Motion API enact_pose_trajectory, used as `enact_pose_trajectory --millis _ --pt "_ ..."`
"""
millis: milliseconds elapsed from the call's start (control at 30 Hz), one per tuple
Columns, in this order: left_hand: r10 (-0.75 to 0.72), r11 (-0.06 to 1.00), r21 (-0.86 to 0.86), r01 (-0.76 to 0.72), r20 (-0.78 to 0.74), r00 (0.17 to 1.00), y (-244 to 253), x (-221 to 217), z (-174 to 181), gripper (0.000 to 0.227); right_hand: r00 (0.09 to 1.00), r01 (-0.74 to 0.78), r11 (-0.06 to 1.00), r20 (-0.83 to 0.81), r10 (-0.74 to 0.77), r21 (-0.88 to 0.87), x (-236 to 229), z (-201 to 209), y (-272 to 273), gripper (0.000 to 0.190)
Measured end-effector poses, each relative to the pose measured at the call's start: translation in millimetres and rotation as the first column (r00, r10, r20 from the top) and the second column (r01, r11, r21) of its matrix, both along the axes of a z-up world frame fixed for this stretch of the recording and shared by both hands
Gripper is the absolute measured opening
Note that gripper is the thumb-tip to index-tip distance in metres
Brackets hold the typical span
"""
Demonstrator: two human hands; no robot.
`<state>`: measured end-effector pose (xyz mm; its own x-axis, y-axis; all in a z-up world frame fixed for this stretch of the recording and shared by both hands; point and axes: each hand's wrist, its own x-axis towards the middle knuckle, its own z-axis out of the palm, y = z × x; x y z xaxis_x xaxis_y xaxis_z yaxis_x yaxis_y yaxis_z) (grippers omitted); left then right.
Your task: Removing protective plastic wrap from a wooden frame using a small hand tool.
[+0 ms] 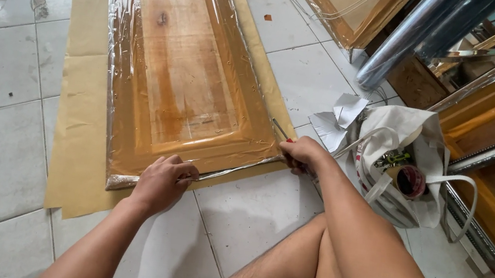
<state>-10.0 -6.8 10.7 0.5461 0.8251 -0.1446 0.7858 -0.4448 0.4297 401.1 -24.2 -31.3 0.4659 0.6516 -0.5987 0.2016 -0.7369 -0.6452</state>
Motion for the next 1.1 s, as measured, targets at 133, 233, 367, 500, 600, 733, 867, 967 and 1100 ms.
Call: enact_pose_trajectory --millis 133,233,367,500,600,733,867,967,1100 --pt "0.003 1.000 -0.010 -0.003 -0.007 1.000 0.0 2.7 3.6 0.019 0.999 0.000 1.000 -0.033 0.000 -0.007 -3.0 23.7 -6.6 0.028" --pt "-0.005 1.000 -0.006 0.005 0.002 1.000 2.7 3.1 3.6 0.016 0.961 -0.164 0.983 0.211 0.178 -0.080 -13.8 54.2 -11.8 0.046" --pt "-0.015 1.000 -0.012 0.015 0.012 1.000 0.9 4.0 4.9 0.017 0.950 -0.152 0.982 0.255 0.177 -0.115 -25.3 65.7 -20.1 0.063" --pt "-0.021 1.000 0.009 0.021 -0.007 1.000 0.3 3.7 4.7 0.018 0.960 -0.117 0.992 0.250 0.124 -0.045 -14.2 38.9 -14.0 0.042" --pt "-0.011 1.000 0.014 0.011 -0.022 1.000 -3.7 3.4 9.0 0.018 0.973 -0.071 0.997 0.219 0.072 -0.013 -21.6 34.9 -10.9 0.044" --pt "-0.020 1.000 0.014 0.020 -0.021 1.000 -3.8 3.7 8.9 0.017 0.979 -0.044 0.999 0.200 0.040 0.015 -27.7 54.1 -15.3 0.040" --pt "-0.035 0.998 0.055 0.036 -0.024 0.999 0.1 3.0 3.4 0.018 0.931 -0.169 0.982 0.313 0.186 -0.081 -6.8 60.7 -20.0 0.027" --pt "-0.069 0.992 0.103 0.070 -0.008 0.998 -0.1 3.0 -0.3 0.013 0.934 -0.177 0.980 0.298 0.197 -0.090 -0.6 70.4 -27.1 0.029" --pt "-0.168 0.922 0.340 0.187 -0.085 0.982 -3.2 1.7 -12.9 0.010 0.972 -0.181 0.975 0.130 0.197 -0.129 -52.9 137.5 -43.0 0.069"
